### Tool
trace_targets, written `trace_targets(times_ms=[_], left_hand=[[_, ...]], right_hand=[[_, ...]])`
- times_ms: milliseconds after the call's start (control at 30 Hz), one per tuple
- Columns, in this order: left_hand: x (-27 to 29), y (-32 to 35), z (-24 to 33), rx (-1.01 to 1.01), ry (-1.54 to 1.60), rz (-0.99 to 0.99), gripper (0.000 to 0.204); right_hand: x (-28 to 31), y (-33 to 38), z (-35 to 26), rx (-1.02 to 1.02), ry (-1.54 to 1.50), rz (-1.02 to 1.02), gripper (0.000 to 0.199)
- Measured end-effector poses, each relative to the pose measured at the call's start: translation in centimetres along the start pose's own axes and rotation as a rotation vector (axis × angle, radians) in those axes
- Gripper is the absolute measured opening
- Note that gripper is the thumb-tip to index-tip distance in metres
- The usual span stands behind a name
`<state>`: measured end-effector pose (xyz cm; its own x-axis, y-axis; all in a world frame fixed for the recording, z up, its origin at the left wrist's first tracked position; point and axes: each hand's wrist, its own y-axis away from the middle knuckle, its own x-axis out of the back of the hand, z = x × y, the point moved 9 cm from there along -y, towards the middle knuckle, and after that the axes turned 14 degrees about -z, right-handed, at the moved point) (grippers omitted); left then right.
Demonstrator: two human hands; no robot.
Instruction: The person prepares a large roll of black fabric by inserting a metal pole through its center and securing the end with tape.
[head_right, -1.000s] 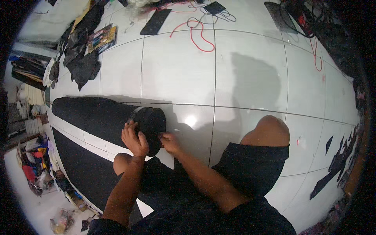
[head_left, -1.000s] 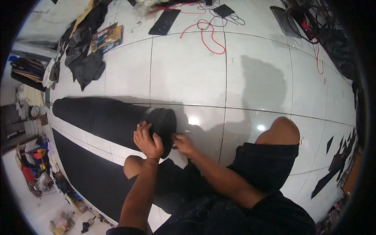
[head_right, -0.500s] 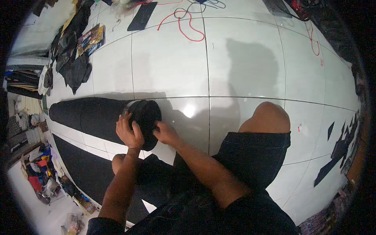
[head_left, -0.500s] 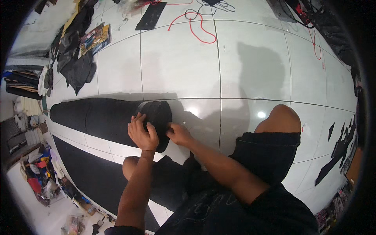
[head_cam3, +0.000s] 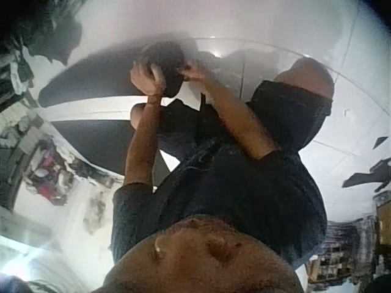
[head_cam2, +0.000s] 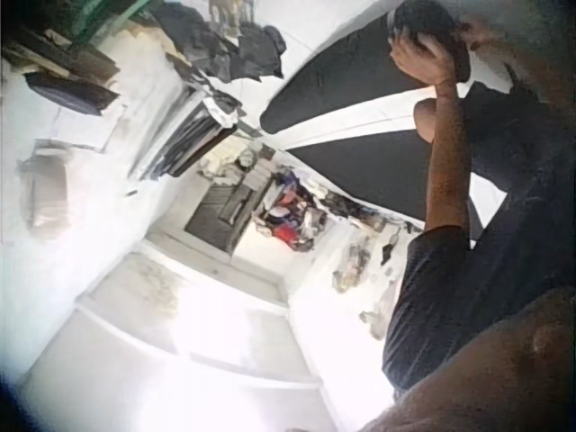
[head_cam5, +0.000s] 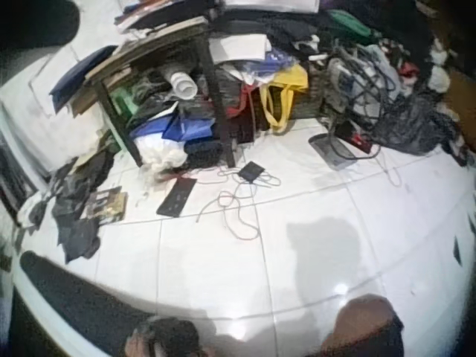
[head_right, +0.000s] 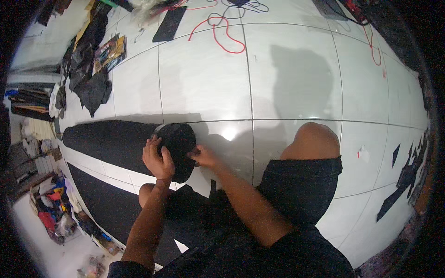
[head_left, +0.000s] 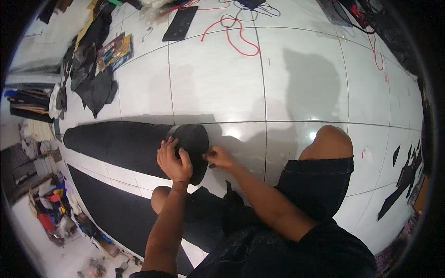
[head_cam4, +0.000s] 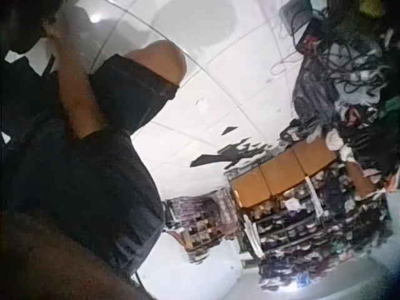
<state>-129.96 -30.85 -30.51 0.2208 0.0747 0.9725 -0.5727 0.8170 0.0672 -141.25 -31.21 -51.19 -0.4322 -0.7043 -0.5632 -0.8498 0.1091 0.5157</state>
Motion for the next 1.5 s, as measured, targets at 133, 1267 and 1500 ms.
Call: trace_targets(times_ms=[133, 1267, 1500], left_hand=[[-0.2, -0.5, 0.7, -0.011, 0.002, 0.019, 0.03], [-0.3, -0.3, 0.8, -0.007, 0.028, 0.003, 0.032], [0.6, -0.2, 0.9, 0.009, 0.055, 0.038, 0.029]], right_hand=[[1.4, -0.7, -0.6, -0.013, 0.275, 0.01, 0.016], [-0.3, 0.3, 2.5, 0.065, 0.036, 0.249, 0.019], [-4.1, 1.9, 2.6, 0.188, -0.129, 0.23, 0.047]])
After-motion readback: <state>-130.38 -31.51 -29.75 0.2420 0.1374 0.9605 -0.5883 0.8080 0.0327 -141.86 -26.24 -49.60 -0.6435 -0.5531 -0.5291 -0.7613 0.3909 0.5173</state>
